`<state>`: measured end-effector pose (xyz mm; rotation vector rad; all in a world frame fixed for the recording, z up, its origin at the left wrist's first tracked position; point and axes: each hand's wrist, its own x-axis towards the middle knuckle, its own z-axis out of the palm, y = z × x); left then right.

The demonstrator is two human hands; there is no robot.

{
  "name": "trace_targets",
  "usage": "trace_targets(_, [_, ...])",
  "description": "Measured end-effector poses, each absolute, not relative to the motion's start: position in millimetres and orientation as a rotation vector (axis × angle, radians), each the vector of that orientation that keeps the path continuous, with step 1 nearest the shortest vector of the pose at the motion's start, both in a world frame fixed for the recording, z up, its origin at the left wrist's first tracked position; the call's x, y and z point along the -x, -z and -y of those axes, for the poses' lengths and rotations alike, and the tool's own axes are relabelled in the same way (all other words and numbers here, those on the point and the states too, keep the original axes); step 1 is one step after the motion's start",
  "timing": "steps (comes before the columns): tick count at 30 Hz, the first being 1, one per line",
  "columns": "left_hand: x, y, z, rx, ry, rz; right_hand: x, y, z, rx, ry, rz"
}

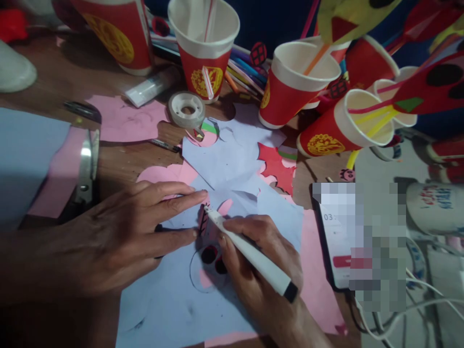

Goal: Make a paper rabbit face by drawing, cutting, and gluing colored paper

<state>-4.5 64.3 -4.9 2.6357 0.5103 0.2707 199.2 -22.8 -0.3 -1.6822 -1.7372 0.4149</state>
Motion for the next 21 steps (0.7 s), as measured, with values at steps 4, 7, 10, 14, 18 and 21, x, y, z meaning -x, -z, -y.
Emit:
trace_targets(4, [4.1,2.5,-65.2,-2.646,-0.251,-0.506,-198.9,-1.2,20.6,1.683,-0.387,1.782])
trace_targets(7, [4.0,1.9,-65.5,-2.645,-0.235,-0.5,-199.2,-2.7,20.8,1.673,-0.384,1.818])
trace_targets(10, [4.2,2.7,-65.0,-2.636,-0.268,-0.516,-199.9,-2.8,23.6,1.699,-0.401,1.769])
trace_targets(14, [4.8,2.0,-64.7,-2.63,-0.275,-0.516,-199.1,-2.5,26.1,1.72,-0.38,1.759])
trace_targets(18, [5.8,-0.2,-65.0,-2.646,-0.265,-0.522,-196.2,-4.0,25.6,1.715,-0.366,1.693])
trace_targets(21, [6.7,-0.5,-64.9,-2.649,-0.245,-0.513,-195.2,-4.5,26.3,1.665,-0.342,1.618])
